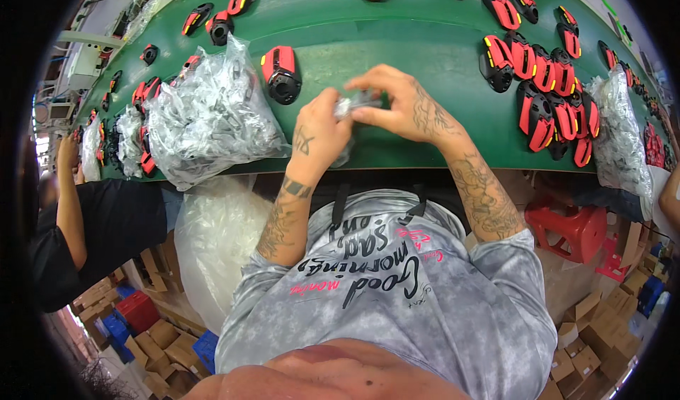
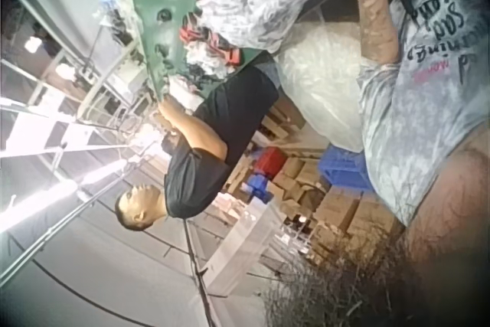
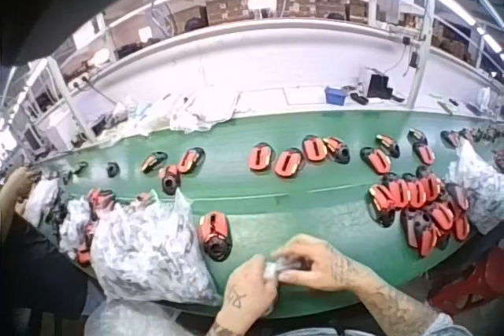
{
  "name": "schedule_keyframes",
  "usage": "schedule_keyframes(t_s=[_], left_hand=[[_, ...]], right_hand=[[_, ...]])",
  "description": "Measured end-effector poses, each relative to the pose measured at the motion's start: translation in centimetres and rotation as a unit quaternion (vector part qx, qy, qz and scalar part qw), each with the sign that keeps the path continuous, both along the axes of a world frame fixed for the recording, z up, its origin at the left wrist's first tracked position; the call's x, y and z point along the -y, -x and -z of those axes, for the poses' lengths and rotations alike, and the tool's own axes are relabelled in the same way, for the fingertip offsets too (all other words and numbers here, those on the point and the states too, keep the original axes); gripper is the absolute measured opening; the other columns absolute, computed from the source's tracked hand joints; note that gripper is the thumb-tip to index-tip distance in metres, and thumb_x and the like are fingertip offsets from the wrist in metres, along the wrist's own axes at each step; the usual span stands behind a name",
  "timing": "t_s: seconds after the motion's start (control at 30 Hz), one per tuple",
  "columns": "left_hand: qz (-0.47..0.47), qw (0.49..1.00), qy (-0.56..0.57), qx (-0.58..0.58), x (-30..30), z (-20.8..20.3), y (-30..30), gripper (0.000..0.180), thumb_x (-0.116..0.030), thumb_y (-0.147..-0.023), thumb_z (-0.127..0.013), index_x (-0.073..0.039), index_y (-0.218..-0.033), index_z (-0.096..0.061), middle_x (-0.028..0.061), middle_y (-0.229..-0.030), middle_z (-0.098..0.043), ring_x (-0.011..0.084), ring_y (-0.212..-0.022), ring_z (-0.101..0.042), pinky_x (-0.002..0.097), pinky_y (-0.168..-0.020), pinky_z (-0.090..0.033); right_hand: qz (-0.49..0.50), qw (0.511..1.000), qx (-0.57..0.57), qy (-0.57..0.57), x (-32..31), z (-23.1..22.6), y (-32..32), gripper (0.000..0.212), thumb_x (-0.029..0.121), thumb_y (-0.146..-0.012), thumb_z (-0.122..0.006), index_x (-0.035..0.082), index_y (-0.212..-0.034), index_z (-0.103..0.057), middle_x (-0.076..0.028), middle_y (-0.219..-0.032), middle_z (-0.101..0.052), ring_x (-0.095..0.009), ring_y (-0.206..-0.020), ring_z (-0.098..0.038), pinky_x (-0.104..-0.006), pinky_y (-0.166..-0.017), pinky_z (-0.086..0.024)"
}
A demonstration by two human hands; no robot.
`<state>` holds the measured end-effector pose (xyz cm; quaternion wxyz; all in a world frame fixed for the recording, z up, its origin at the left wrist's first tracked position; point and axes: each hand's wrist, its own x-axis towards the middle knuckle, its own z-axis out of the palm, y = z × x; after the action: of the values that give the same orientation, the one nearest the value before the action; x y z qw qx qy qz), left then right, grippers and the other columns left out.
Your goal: The person assembles small black components into red electronic housings by hand.
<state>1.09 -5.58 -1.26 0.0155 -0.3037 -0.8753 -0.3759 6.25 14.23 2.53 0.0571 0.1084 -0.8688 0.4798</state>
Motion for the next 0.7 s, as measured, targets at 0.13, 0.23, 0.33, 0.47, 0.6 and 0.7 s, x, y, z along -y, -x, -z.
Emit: schedule_keyframes(t_s=[0.13, 0.23, 0.33, 0.47, 0.6, 0.7], left_hand=[[0.048, 0.976, -0.137, 0.160, -6.9, -0.8, 1.9, 0.024, -0.015, -0.085, -0.078, -0.001, -0.100, -0.065, 0.0151, -0.087, -0.072, 0.0240, -0.078, -0.072, 0.0384, -0.068, -0.055], [0.196, 0.820, -0.353, 0.405, -10.9, -0.7, 2.7, 0.027, -0.013, -0.086, -0.080, 0.002, -0.106, -0.068, 0.0077, -0.087, -0.072, 0.0139, -0.076, -0.067, 0.0311, -0.068, -0.056], [0.184, 0.833, -0.307, 0.423, -13.5, 1.6, 2.9, 0.030, -0.008, -0.085, -0.080, 0.005, -0.110, -0.069, 0.0060, -0.091, -0.072, 0.0133, -0.075, -0.067, 0.0283, -0.071, -0.057], [0.125, 0.809, -0.354, 0.452, -13.5, 2.9, 4.6, 0.024, -0.006, -0.082, -0.085, 0.001, -0.099, -0.070, 0.0030, -0.085, -0.070, 0.0095, -0.070, -0.064, 0.0257, -0.064, -0.052], [0.185, 0.811, -0.292, 0.472, -12.8, 2.2, 5.3, 0.021, -0.010, -0.084, -0.085, -0.002, -0.095, -0.069, -0.0001, -0.080, -0.065, 0.0080, -0.066, -0.057, 0.0249, -0.060, -0.048], [0.198, 0.766, -0.326, 0.517, -12.8, 3.0, 5.8, 0.021, -0.011, -0.087, -0.082, -0.002, -0.098, -0.067, -0.0006, -0.082, -0.064, 0.0083, -0.066, -0.056, 0.0241, -0.061, -0.047]], right_hand=[[0.148, 0.979, 0.082, 0.112, -4.6, 3.1, -1.9, 0.018, 0.011, -0.096, -0.071, 0.002, -0.110, -0.074, 0.000, -0.090, -0.070, -0.009, -0.077, -0.061, -0.0235, -0.069, -0.048], [0.173, 0.916, 0.114, 0.343, -7.6, 3.8, -2.5, 0.020, 0.021, -0.104, -0.063, 0.001, -0.106, -0.066, -0.005, -0.086, -0.071, -0.011, -0.071, -0.066, -0.0266, -0.060, -0.054], [0.204, 0.906, 0.054, 0.367, -8.2, 7.6, -2.2, 0.020, 0.021, -0.105, -0.060, 0.001, -0.107, -0.061, -0.005, -0.088, -0.068, -0.011, -0.066, -0.064, -0.0256, -0.057, -0.054], [0.336, 0.846, -0.042, 0.412, -7.4, 7.3, -2.4, 0.021, 0.021, -0.106, -0.059, 0.000, -0.106, -0.060, -0.004, -0.088, -0.065, -0.010, -0.069, -0.063, -0.0250, -0.058, -0.055], [0.352, 0.887, -0.037, 0.297, -8.8, 4.5, -3.1, 0.019, 0.018, -0.105, -0.060, 0.000, -0.104, -0.062, -0.003, -0.083, -0.066, -0.008, -0.067, -0.059, -0.0223, -0.060, -0.050], [0.329, 0.888, -0.049, 0.318, -10.0, 1.9, -2.9, 0.015, 0.015, -0.104, -0.062, 0.000, -0.107, -0.063, -0.003, -0.081, -0.066, -0.007, -0.066, -0.057, -0.0225, -0.059, -0.047]])
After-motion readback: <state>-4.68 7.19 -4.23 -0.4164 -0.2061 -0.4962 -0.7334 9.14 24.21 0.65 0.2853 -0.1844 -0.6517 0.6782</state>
